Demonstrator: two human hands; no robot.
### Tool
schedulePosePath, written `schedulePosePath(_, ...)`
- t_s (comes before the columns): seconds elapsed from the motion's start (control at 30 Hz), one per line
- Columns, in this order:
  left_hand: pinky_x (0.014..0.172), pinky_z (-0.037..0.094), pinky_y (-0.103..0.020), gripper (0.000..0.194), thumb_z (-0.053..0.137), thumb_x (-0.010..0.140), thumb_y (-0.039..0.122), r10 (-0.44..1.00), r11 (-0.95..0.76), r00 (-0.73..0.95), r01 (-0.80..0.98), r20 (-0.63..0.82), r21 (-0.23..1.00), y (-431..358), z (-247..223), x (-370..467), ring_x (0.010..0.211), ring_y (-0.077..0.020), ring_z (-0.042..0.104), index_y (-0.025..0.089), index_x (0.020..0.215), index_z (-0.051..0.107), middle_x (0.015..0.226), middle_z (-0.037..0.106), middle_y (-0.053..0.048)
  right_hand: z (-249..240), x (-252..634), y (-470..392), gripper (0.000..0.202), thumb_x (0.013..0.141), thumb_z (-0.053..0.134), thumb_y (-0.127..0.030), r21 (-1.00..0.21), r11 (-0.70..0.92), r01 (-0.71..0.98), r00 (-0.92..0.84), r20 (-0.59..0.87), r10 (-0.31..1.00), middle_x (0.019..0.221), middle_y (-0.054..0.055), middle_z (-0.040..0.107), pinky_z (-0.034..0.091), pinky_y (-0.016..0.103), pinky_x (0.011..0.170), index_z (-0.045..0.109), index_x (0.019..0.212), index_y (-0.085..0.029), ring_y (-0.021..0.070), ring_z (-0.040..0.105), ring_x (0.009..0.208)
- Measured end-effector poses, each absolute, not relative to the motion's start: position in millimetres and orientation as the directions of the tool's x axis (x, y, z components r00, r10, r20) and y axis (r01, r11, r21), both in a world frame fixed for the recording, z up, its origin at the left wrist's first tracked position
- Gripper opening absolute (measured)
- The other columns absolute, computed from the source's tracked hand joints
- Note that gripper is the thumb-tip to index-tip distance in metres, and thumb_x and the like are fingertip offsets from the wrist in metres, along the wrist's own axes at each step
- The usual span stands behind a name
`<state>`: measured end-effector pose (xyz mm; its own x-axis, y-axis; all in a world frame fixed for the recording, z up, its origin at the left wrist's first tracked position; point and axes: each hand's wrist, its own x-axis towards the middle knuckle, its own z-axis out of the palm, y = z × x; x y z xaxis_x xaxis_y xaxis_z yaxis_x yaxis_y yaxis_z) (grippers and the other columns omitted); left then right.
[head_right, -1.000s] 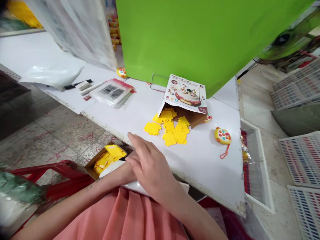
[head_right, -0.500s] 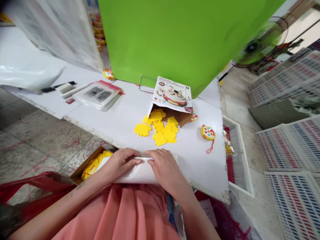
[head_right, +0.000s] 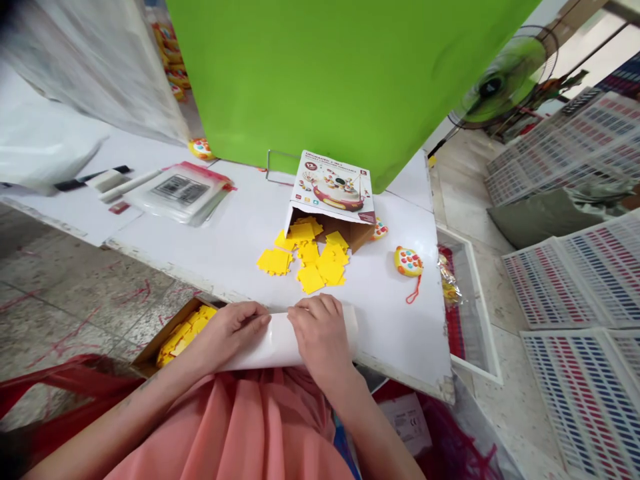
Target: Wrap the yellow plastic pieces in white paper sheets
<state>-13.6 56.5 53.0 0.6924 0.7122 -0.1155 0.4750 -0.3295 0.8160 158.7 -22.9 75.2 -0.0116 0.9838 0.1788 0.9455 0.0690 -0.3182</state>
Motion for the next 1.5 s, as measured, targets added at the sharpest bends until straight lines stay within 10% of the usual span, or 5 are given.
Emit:
schedulePosePath(0.43, 0.055, 0.034, -0.021, 0.023, 0.041, 0.085, 0.03, 0.733, -0.275, 0.65, 0.553, -0.201, 0.786, 56.5, 43.2, -12.4, 0.063, -0.015, 0.053, 0.019, 0.074, 0.059, 0.07, 0.062, -0.002, 60.9, 172.5, -11.2, 0.02, 0.089, 0.043, -0.019, -0.365, 0.002, 0.931, 0.067, 0.177, 0.982, 0.104, 0.007, 0.063, 0.039, 0.039, 0.087, 0.058, 0.102, -0.019, 0.0214, 0.052, 0.099)
schedulePosePath(0.63, 0.054, 0.034, -0.02, 0.03, 0.037, 0.087, 0.033, 0.698, -0.302, 0.694, 0.509, -0.177, 0.806, 51.7, 45.6, -10.9, 0.059, -0.0133, 0.05, 0.019, 0.066, 0.054, 0.063, 0.056, 0.0, 58.8, 220.7, 32.6, 0.078, 0.076, 0.057, -0.008, -0.166, 0.141, 0.976, -0.154, -0.068, 0.986, 0.135, 0.004, 0.044, 0.03, 0.047, 0.099, 0.018, 0.14, -0.032, 0.0254, 0.031, 0.128)
schedulePosePath(0.87, 0.053, 0.035, -0.02, 0.034, 0.034, 0.089, 0.036, 0.698, -0.268, 0.689, 0.502, -0.193, 0.822, 48.1, 43.5, -10.5, 0.058, -0.0134, 0.052, 0.02, 0.07, 0.057, 0.061, 0.057, 0.0, 56.1, 231.7, 50.0, 0.084, 0.072, 0.064, -0.012, -0.126, 0.263, 0.956, -0.281, -0.151, 0.948, 0.129, 0.005, 0.05, 0.027, 0.052, 0.1, 0.018, 0.14, -0.033, 0.0298, 0.036, 0.125)
schedulePosePath(1.23, 0.059, 0.039, -0.023, 0.046, 0.042, 0.087, 0.038, 0.741, -0.102, 0.649, 0.359, -0.17, 0.928, 52.0, 37.4, -2.8, 0.07, -0.0153, 0.057, 0.02, 0.129, 0.039, 0.087, 0.064, -0.004, 111.4, 199.9, 26.6, 0.083, 0.078, 0.052, -0.007, -0.404, 0.41, 0.818, -0.504, -0.16, 0.849, 0.131, 0.003, 0.046, 0.037, 0.041, 0.096, 0.005, 0.141, -0.034, 0.0215, 0.043, 0.115)
schedulePosePath(1.5, 0.049, 0.031, -0.018, 0.023, 0.054, 0.081, 0.038, 0.745, 0.058, 0.647, 0.181, -0.164, 0.982, 58.8, 26.2, -2.9, 0.055, -0.0075, 0.04, 0.017, 0.091, 0.055, 0.07, 0.049, 0.004, 119.7, 192.6, 26.9, 0.081, 0.077, 0.051, -0.003, -0.558, 0.45, 0.698, -0.645, -0.216, 0.733, 0.126, 0.004, 0.05, 0.04, 0.037, 0.093, 0.01, 0.142, -0.029, 0.0195, 0.046, 0.111)
